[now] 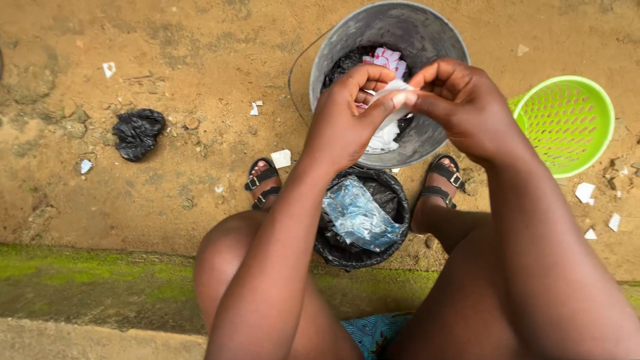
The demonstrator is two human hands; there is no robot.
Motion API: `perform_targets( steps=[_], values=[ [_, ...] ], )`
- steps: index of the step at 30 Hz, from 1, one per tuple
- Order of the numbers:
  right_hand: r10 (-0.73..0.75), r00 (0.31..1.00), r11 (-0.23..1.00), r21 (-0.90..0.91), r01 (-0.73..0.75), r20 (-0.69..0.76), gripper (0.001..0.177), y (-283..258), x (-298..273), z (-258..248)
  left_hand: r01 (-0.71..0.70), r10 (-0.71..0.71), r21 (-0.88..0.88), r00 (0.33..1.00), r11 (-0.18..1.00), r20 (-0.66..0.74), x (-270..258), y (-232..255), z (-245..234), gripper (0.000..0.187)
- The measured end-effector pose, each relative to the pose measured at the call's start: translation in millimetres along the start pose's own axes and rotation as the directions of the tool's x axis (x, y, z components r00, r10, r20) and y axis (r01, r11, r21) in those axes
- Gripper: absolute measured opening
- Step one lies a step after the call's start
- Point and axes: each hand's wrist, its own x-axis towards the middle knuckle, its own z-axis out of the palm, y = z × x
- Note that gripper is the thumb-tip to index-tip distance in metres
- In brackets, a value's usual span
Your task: Sorting and clearing various plastic and paper waste items into buckets.
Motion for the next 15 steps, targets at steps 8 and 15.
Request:
perform_targets(
  steps=[8,15],
  values=[
    [-0.043,0.999,0.998,-0.044,0.043,0.018,0.017,-1.8,-8.7,-1.8,-0.007,0.009,0.037,0.999,0.999,-0.05,-1.8,-5.4,9.4,0.01],
    [-0.01,1.0,0.991,-0.135,0.008,-0.015,0.016,-11.7,-12.9,-2.1,-0.072,0.081,0.049,0.973,0.996,-0.216,1.4,-14.4,14.6,0.01]
  ],
)
